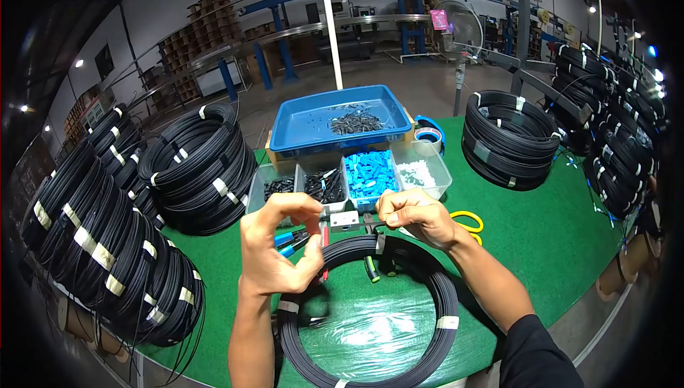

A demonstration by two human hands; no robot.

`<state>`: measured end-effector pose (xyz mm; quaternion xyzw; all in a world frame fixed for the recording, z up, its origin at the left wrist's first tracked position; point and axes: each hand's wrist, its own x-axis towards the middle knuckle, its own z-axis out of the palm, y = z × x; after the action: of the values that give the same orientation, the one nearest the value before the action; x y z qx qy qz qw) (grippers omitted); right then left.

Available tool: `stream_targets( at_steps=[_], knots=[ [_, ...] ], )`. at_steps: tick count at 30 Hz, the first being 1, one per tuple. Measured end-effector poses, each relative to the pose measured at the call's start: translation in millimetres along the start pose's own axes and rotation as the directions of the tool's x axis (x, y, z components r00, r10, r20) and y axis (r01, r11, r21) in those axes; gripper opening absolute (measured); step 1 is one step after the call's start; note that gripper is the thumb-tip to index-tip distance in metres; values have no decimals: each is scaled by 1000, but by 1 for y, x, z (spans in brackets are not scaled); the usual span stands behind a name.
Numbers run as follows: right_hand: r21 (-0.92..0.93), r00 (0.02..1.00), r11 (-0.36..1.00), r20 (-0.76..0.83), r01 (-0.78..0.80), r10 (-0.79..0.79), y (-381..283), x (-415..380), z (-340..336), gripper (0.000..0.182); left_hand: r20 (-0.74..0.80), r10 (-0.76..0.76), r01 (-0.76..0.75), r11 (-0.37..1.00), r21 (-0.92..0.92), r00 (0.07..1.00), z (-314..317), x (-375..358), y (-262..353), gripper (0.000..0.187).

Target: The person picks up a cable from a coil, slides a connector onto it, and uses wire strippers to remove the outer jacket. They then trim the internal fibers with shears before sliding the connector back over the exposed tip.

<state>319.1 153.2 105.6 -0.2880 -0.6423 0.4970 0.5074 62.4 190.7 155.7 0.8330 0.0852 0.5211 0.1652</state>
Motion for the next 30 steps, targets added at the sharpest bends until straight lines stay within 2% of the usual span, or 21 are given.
stream_targets(
  at_steps=[4, 7, 13, 16, 19, 23, 26, 27, 29, 30],
  knots=[
    [7, 999, 1000, 32, 20, -20, 0, 1, -2, 17, 39, 38, -40, 997, 61, 999, 4, 5, 5, 40],
    [-8, 999, 1000, 36, -25, 26, -2, 0, 1, 18, 52, 18, -23, 994, 106, 999, 14, 4, 7, 44],
    [-33, 997, 998, 59, -54, 56, -5, 0, 4, 19, 26, 48, -51, 986, 157, 999, 22, 0, -1, 39],
    [-19, 997, 999, 66, -45, 46, -4, -1, 2, 19, 67, 49, -59, 985, 160, 997, 16, 1, 3, 39],
    [9, 998, 1000, 54, -15, 15, -3, -1, -2, 18, 18, -24, 20, 985, 173, 1000, 7, 2, 6, 40],
    [22, 998, 1000, 60, -20, 19, -3, 0, -10, 17, -57, -36, 44, 989, 139, 998, -5, 4, 4, 41],
    [15, 997, 1000, 72, -8, 7, -3, -1, -9, 17, -1, -21, 21, 990, 142, 1000, -1, 4, 3, 52],
    [-3, 997, 1000, 75, -10, 10, -3, -1, -8, 18, 13, -41, 39, 990, 133, 999, 4, 5, 6, 52],
    [-20, 997, 1000, 80, -9, 11, -3, 0, -6, 19, 105, 51, -73, 975, 212, 993, 15, 7, 6, 49],
    [-27, 996, 1000, 86, -12, 15, -2, 0, -6, 20, 97, 59, -76, 979, 191, 994, 19, 6, 7, 47]
  ],
)
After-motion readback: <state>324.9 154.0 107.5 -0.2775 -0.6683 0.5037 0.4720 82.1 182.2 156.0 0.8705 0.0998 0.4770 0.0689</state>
